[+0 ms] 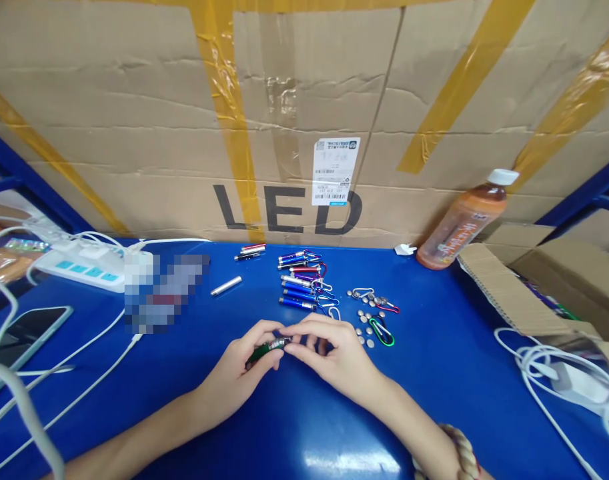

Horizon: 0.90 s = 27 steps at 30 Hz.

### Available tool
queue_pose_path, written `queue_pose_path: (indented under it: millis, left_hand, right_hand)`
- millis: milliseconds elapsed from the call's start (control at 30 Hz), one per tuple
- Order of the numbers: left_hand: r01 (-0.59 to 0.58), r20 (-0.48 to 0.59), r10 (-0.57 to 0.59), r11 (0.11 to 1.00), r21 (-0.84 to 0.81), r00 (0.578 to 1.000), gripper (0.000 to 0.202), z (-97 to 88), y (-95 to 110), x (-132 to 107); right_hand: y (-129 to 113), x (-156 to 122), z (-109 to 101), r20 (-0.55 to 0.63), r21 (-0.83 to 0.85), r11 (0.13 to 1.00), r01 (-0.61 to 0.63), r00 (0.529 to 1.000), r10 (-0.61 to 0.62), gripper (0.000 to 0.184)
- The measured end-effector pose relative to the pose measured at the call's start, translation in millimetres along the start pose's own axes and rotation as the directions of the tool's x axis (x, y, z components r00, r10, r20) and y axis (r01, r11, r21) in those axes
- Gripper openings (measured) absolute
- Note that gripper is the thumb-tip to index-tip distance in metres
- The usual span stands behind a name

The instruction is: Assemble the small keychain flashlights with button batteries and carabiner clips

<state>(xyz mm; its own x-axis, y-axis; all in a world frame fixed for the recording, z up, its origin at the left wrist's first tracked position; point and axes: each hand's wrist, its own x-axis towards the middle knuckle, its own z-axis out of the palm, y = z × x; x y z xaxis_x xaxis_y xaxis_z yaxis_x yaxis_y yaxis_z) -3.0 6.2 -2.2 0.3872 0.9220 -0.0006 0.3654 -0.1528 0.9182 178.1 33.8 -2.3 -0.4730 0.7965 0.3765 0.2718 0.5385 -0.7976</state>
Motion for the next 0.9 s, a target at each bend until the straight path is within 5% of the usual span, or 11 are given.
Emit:
queue_pose_path:
  millis: [367,633,900]
  left_hand:
    - [-0.093,-0.075,0.104,0.986,0.136,0.992,0.020,-1.6,-0.7,0.3]
    - [-0.042,-0.061,0.050,0.992,0.123,0.997,0.018,-1.8,0.8,0.5]
    - [-0.139,0.001,0.143,0.960,0.241,0.990,0.022,-2.8,0.3,-2.3]
  right_hand:
    - [0.9,0.2,-0.3,0.004,0.088,0.996,-0.028,1.000,0.027,0.016]
    - [1.3,1.2,-1.4,-0.039,0.088,0.995,-0.046,0.998,0.050,0.021]
    - [5.1,-0.4,-3.3,0.003,0.090,0.989,0.113,0.994,-0.114,0.017]
